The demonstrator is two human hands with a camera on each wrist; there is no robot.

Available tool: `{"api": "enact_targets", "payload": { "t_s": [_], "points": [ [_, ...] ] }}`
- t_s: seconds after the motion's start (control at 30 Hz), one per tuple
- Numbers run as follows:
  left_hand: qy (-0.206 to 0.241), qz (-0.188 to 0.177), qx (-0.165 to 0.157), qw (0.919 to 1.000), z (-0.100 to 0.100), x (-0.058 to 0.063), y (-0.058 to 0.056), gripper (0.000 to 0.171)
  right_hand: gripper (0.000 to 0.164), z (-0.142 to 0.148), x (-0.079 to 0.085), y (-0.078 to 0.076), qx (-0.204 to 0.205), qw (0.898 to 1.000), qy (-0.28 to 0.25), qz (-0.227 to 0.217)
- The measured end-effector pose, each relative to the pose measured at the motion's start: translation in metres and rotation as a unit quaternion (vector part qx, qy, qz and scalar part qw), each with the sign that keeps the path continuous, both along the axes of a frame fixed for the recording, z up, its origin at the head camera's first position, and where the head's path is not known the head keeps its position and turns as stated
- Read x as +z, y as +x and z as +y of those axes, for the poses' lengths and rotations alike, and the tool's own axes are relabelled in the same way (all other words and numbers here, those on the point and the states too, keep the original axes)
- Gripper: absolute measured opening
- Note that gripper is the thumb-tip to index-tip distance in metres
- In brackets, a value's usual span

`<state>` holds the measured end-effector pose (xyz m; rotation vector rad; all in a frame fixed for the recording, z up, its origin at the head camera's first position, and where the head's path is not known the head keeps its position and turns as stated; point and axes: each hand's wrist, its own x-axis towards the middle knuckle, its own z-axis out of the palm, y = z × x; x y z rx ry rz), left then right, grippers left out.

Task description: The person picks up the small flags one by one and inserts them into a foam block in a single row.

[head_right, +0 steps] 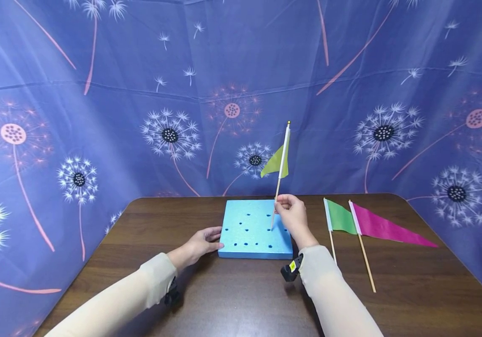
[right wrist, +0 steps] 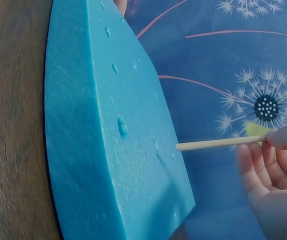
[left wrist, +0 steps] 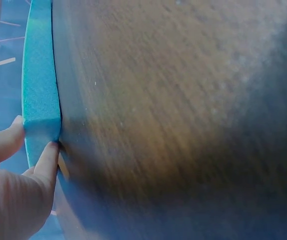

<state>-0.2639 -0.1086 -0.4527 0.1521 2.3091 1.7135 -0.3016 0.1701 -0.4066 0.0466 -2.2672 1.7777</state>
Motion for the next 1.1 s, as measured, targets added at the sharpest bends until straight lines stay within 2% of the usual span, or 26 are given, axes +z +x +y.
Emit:
{"api": "enact_targets", "payload": {
  "t_s": [0.6, 0.9, 1.1],
  "points": [
    [0.006, -0.003, -0.001, 1.0, -0.001, -0.004, 0.002, 0.059, 0.02, -0.006, -0.018, -0.004, 0.001, 1.0, 0.023, -0.02],
    [0.006, 0.002, 0.002, 1.0, -0.002, 0.001, 0.0, 0.059, 0.019, -0.007, -0.017, -0.009, 0.0, 0.999, 0.034, -0.015],
    [0.012, -0.001, 0.001, 0.9999, -0.002, -0.001, -0.001, 0.058, 0.019, -0.006, -0.019, -0.009, -0.002, 0.999, 0.036, -0.02]
  ]
}}
